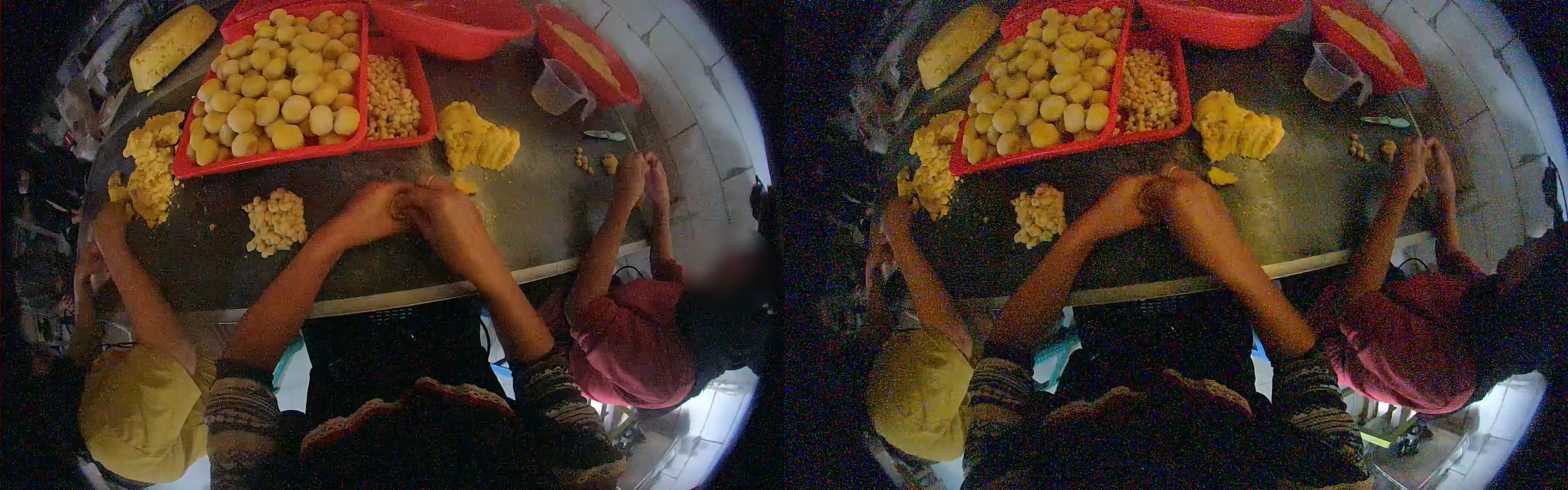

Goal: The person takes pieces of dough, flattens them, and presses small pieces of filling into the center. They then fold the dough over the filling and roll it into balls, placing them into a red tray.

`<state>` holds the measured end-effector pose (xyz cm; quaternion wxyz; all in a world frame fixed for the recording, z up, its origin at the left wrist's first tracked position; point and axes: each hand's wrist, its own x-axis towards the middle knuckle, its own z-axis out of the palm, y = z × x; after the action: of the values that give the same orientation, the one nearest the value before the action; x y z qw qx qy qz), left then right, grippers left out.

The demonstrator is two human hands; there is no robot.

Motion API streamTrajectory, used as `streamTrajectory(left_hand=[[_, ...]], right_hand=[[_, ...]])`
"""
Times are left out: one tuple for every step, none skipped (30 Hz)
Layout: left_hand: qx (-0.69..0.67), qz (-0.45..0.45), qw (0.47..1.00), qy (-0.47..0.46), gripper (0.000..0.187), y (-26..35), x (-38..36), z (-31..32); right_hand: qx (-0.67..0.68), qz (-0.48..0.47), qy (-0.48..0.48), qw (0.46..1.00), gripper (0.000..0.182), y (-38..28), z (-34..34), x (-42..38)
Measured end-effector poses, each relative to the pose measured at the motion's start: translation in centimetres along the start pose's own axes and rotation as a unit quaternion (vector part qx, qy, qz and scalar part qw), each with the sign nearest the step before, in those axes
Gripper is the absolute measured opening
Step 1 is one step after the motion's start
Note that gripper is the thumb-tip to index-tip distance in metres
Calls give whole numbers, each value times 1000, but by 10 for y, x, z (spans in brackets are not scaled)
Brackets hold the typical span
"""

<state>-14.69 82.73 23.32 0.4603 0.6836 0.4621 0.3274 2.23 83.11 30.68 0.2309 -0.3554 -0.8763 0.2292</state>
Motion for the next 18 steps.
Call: streamTrajectory(left_hand=[[-29,9,999,28,52,5,-1,2],[-30,9,999,27,52,10,-2,3],[-2,31,998,51,49,16,-3,4],[25,51,995,76,45,19,-4,4],[24,51,996,76,45,17,-3,2],[30,37,998,36,40,14,-4,-1],[36,23,999,-6,35,15,-4,-2],[37,24,999,-6,35,17,-4,-3],[26,30,999,0,32,19,-4,-4],[16,37,999,4,28,21,-3,-5],[17,39,999,3,28,13,0,-5],[-21,41,999,6,25,-1,3,-3],[-61,42,997,11,21,1,5,-4],[-63,41,997,13,21,2,3,-5],[-24,18,1000,5,21,4,0,-7],[17,-4,1000,-4,21,9,-1,-9],[19,-3,1000,-5,21,10,-2,-7],[-2,44,998,38,26,11,-4,-2]], right_hand=[[14,-20,-10,1000,17,-1,-6,1],[27,-41,-19,999,19,-1,-10,1],[25,-42,-18,999,19,0,-12,2],[29,-62,-18,997,18,0,-14,2],[34,-82,-21,996,18,1,-14,1],[34,-81,-23,996,18,0,-10,0],[-28,-53,-40,997,21,-3,-3,-1],[-90,-27,-56,994,25,-5,-1,-1],[-91,-27,-55,994,25,-7,-2,-3],[-116,-66,-13,991,31,-12,-6,-6],[-142,-105,29,984,38,-15,-7,-9],[-143,-105,29,984,38,-18,-5,-12],[-200,-127,35,971,44,-23,0,-15],[-254,-149,39,955,51,-25,3,-18],[-253,-148,37,955,51,-24,4,-19],[-241,-110,8,964,53,-23,5,-19],[-228,-72,-20,971,55,-22,4,-18],[-230,-71,-16,971,55,-19,-2,-16]])
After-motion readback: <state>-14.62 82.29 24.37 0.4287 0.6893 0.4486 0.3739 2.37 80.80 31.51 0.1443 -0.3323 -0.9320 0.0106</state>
